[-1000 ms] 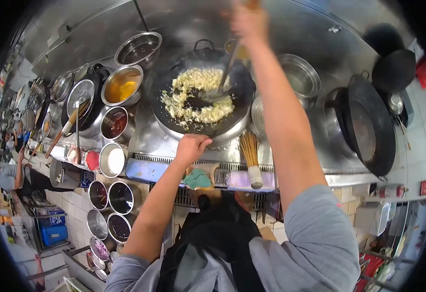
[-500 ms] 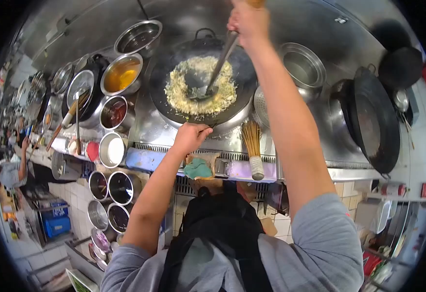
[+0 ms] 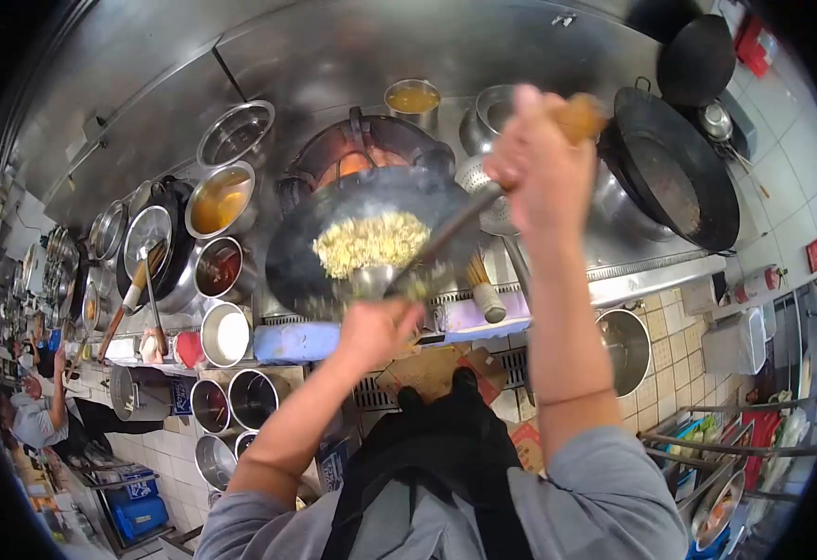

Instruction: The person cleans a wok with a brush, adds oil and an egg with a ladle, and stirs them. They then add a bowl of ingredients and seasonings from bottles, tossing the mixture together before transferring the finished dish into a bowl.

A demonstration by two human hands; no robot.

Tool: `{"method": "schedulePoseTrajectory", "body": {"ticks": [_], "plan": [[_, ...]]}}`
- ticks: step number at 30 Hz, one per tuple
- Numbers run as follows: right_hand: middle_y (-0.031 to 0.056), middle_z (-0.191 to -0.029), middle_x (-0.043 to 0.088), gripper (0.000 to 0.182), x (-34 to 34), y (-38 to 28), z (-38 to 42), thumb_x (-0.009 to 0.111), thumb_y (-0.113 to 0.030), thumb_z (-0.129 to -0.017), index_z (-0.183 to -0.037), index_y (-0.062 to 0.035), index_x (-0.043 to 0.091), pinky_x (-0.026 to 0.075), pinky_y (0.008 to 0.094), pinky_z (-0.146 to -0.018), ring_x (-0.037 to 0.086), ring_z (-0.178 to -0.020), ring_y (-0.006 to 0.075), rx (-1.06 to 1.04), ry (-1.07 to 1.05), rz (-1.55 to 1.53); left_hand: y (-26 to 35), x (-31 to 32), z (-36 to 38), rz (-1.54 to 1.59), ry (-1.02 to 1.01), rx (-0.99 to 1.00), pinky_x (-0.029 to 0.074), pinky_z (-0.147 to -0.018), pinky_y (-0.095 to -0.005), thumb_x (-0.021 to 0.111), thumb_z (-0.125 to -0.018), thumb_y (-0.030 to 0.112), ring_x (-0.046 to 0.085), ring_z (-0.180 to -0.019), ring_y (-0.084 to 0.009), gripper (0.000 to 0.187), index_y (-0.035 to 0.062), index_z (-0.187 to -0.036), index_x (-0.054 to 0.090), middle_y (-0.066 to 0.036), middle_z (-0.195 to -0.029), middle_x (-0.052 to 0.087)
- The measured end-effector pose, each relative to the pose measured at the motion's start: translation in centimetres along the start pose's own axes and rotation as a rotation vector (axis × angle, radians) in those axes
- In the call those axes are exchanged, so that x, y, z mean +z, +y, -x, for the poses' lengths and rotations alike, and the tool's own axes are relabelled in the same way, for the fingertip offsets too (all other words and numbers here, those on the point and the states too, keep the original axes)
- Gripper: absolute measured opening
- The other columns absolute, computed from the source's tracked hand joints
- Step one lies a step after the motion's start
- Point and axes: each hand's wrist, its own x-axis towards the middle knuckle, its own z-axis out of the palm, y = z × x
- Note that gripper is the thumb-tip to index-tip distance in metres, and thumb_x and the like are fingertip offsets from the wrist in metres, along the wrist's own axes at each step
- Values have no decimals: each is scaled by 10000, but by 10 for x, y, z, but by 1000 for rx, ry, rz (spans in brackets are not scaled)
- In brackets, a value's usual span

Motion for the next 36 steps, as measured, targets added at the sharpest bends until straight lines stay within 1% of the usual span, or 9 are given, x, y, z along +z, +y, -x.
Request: {"method": "schedulePoseTrajectory", "body": {"ticks": [2,4,11,17,21,25,28,32,36], "plan": [[-12,-504,414,353,30,55,-3,598,-151,-934,-679,-129,355,335,270,-419,397,-416,87,-45,283,171,-44,20,-31,-28,35,-73,499,-515,-417,652,-872,326,611,-542,-345,306,71,-704,674,-168,-587,596],[1,-519,447,347,9,127,-2,589,-108,-933,-688,-125,344,354,274,-425,433,-428,98,-128,140,172,-75,63,-9,-42,-34,-162,503,-539,-450,602,-891,348,601,-557,-386,329,62,-747,678,-194,-643,619],[-14,-515,415,332,26,33,14,569,-102,-949,-695,-111,355,361,259,-429,407,-423,87,128,-70,106,19,-29,-6,43,-184,-123,515,-591,-440,655,-849,370,624,-617,-373,319,73,-741,698,-179,-604,604],[-1,-564,475,305,-4,158,18,558,-123,-954,-713,-94,374,373,254,-465,451,-482,83,-273,-2,497,-80,93,11,1,-31,-132,516,-616,-472,539,-919,428,634,-649,-371,374,115,-791,700,-164,-697,647],[-32,-578,431,244,19,53,17,586,-95,-937,-786,-116,396,318,228,-433,392,-477,41,3,-46,186,13,14,30,39,-251,-145,529,-655,-464,560,-906,431,641,-662,-387,378,99,-822,719,-178,-694,650],[-30,-579,426,240,52,38,18,549,-89,-950,-772,-125,391,346,220,-431,387,-465,62,5,25,156,-25,0,-47,-37,-111,-116,518,-626,-463,549,-912,424,632,-644,-380,391,78,-819,705,-176,-673,639],[5,-565,487,245,7,164,14,551,-91,-951,-771,-104,385,392,243,-462,453,-476,87,-243,-21,540,-85,86,-24,-31,-16,-149,512,-598,-480,522,-918,438,638,-659,-378,391,106,-782,675,-170,-691,646],[-19,-559,465,280,19,90,23,575,-106,-942,-730,-96,394,366,253,-451,442,-488,76,-78,-61,475,-16,64,40,-12,-373,-233,530,-688,-468,504,-934,471,656,-714,-391,427,112,-836,713,-170,-750,671],[-41,-559,406,240,53,14,18,590,-120,-941,-798,-119,397,335,227,-416,380,-456,49,-61,11,186,5,-29,-38,66,-240,-222,522,-645,-477,525,-931,397,649,-676,-383,374,97,-795,701,-174,-703,657]]}}
